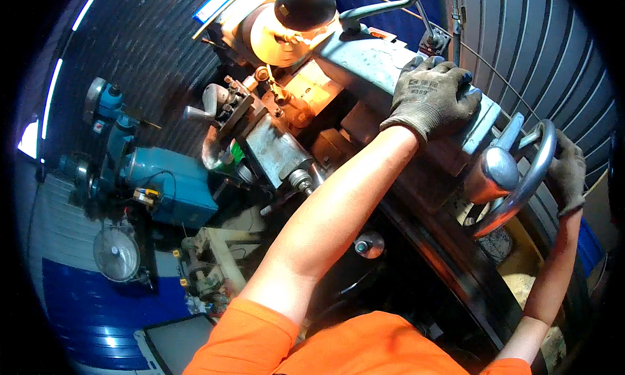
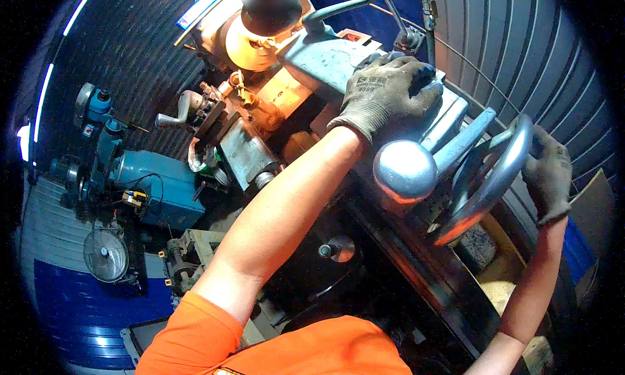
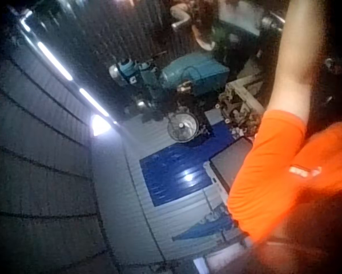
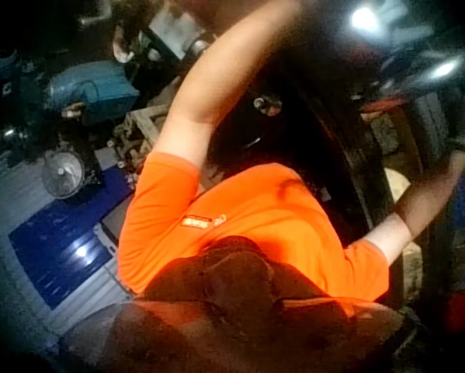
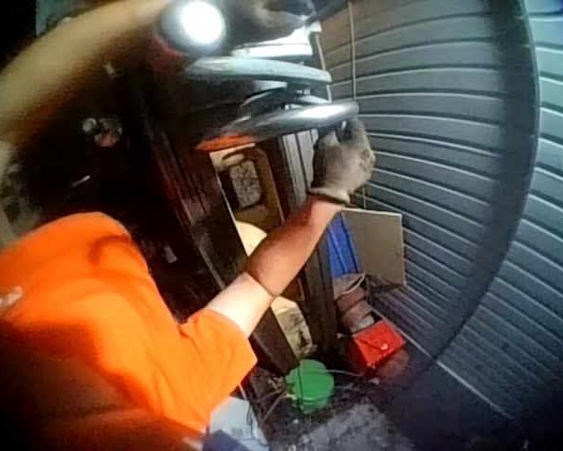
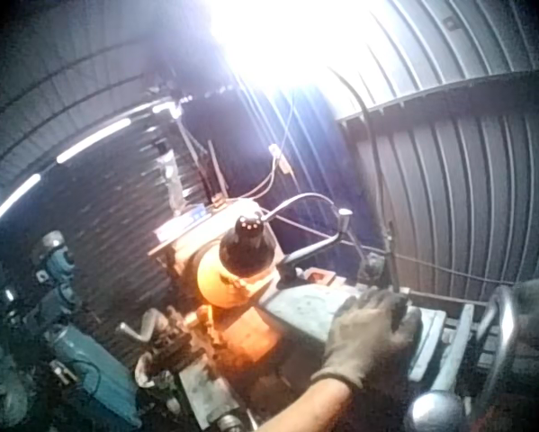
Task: The person operates a metalworking machine by turning a large handwheel with their right hand while stabilizing the carriage with their left. They briefly pause to pick up a small metal component from a nearby table and return to the machine to continue adjusting the handwheel.
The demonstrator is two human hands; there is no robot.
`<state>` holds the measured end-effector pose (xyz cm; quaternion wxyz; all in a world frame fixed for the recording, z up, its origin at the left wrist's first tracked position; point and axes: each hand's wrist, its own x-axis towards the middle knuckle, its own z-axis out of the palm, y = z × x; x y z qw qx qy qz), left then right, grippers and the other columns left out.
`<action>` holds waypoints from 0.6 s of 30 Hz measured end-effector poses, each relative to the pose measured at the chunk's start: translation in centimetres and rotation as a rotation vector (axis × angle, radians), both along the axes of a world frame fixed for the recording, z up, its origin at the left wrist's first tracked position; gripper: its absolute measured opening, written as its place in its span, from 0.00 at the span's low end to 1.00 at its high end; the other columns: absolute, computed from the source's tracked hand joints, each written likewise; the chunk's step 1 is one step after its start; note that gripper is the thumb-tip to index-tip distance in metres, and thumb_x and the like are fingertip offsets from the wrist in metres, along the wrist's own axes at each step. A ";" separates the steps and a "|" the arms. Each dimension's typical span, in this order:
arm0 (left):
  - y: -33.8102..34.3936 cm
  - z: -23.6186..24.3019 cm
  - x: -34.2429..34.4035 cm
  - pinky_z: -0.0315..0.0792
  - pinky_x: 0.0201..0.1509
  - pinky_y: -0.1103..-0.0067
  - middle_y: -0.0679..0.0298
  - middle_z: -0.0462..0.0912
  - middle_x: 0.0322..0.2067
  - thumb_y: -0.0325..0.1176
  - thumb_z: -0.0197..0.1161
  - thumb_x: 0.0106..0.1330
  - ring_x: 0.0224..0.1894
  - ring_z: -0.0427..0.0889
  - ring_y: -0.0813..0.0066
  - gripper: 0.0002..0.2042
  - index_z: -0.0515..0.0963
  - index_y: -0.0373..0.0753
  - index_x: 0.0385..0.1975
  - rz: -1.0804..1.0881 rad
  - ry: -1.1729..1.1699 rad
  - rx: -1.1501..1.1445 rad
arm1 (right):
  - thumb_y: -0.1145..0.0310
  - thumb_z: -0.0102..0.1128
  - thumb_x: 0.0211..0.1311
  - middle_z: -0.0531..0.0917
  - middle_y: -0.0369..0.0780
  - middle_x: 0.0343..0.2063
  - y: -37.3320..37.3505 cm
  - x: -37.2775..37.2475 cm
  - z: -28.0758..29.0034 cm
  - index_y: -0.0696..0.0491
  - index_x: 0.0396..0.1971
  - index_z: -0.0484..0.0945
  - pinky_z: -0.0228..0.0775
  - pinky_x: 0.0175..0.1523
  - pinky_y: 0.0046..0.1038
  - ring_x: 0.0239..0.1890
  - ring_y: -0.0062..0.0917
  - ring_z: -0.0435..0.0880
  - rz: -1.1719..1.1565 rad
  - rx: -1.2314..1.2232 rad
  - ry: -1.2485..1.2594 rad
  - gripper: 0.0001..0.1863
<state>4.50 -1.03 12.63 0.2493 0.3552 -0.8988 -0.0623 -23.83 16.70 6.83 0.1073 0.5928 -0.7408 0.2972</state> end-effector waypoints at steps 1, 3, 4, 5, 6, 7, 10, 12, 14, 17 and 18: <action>0.1 0.2 -0.1 0.63 0.70 0.61 0.61 0.82 0.57 0.58 0.55 0.64 0.60 0.78 0.56 0.26 0.82 0.50 0.55 0.003 0.000 -0.001 | 0.75 0.61 0.58 0.86 0.48 0.33 -0.4 -1.6 -2.2 0.54 0.45 0.82 0.77 0.45 0.40 0.39 0.41 0.87 -0.019 0.047 0.012 0.14; 0.4 0.1 -0.4 0.63 0.70 0.61 0.62 0.82 0.57 0.58 0.55 0.64 0.60 0.78 0.56 0.26 0.82 0.50 0.55 0.004 -0.002 0.004 | 0.73 0.60 0.60 0.86 0.48 0.35 -0.6 -2.8 -5.9 0.53 0.46 0.82 0.77 0.47 0.39 0.41 0.41 0.87 -0.045 0.253 -0.043 0.13; 0.4 0.0 -0.6 0.63 0.70 0.61 0.62 0.82 0.57 0.58 0.56 0.63 0.60 0.78 0.56 0.26 0.82 0.50 0.55 0.000 0.004 0.005 | 0.73 0.60 0.61 0.87 0.48 0.36 -0.7 -2.5 -6.9 0.53 0.46 0.83 0.78 0.48 0.39 0.42 0.42 0.87 -0.047 0.332 -0.089 0.13; 0.3 -0.1 -0.4 0.63 0.70 0.61 0.62 0.82 0.57 0.58 0.56 0.63 0.60 0.78 0.56 0.26 0.82 0.50 0.55 0.005 0.010 0.006 | 0.73 0.60 0.61 0.86 0.48 0.36 -0.3 -0.5 -7.2 0.52 0.46 0.83 0.78 0.48 0.39 0.42 0.43 0.87 -0.015 0.365 -0.170 0.13; 0.3 -0.2 -0.3 0.63 0.70 0.61 0.62 0.82 0.57 0.58 0.56 0.63 0.60 0.78 0.56 0.26 0.82 0.50 0.55 0.008 0.013 0.007 | 0.73 0.60 0.61 0.86 0.48 0.36 0.5 2.1 -7.4 0.52 0.45 0.83 0.78 0.48 0.39 0.42 0.43 0.87 0.015 0.398 -0.253 0.13; 0.3 -0.1 0.1 0.63 0.70 0.61 0.62 0.82 0.57 0.58 0.56 0.64 0.61 0.78 0.56 0.26 0.82 0.50 0.55 0.021 0.013 0.005 | 0.73 0.60 0.61 0.86 0.49 0.37 1.4 5.0 -7.2 0.52 0.45 0.83 0.78 0.49 0.40 0.42 0.44 0.87 0.053 0.427 -0.334 0.13; 0.3 0.1 0.3 0.63 0.70 0.60 0.62 0.81 0.57 0.58 0.56 0.64 0.61 0.78 0.56 0.26 0.82 0.50 0.55 0.023 0.006 0.000 | 0.72 0.61 0.60 0.86 0.49 0.37 5.0 11.0 -6.0 0.52 0.44 0.83 0.78 0.49 0.41 0.43 0.47 0.85 0.202 0.494 -0.441 0.12; 0.1 0.0 -0.2 0.64 0.70 0.60 0.61 0.81 0.58 0.59 0.56 0.64 0.62 0.78 0.56 0.26 0.82 0.50 0.55 0.005 -0.006 -0.018 | 0.72 0.63 0.54 0.84 0.49 0.33 7.6 13.0 -4.5 0.53 0.38 0.81 0.75 0.46 0.40 0.40 0.48 0.83 0.335 0.396 -0.347 0.10; 0.1 -0.1 -0.3 0.64 0.70 0.60 0.61 0.81 0.58 0.59 0.56 0.64 0.62 0.77 0.55 0.27 0.81 0.51 0.56 0.020 -0.015 -0.019 | 0.75 0.65 0.47 0.81 0.50 0.28 8.8 13.9 -1.2 0.55 0.32 0.79 0.73 0.39 0.40 0.33 0.51 0.80 0.462 0.335 -0.252 0.10; 0.2 0.2 0.0 0.65 0.70 0.61 0.59 0.81 0.58 0.59 0.56 0.63 0.62 0.77 0.54 0.27 0.81 0.51 0.56 0.017 -0.019 -0.002 | 0.73 0.69 0.41 0.82 0.46 0.37 11.4 13.3 2.9 0.52 0.41 0.82 0.71 0.49 0.42 0.41 0.47 0.79 0.208 0.403 0.003 0.21; 0.2 0.1 -0.1 0.65 0.69 0.61 0.59 0.81 0.57 0.59 0.56 0.63 0.62 0.77 0.54 0.27 0.82 0.51 0.56 0.013 -0.015 -0.007 | 0.75 0.69 0.40 0.81 0.46 0.36 10.8 13.0 3.7 0.52 0.42 0.82 0.70 0.49 0.42 0.40 0.46 0.78 0.206 0.295 -0.063 0.22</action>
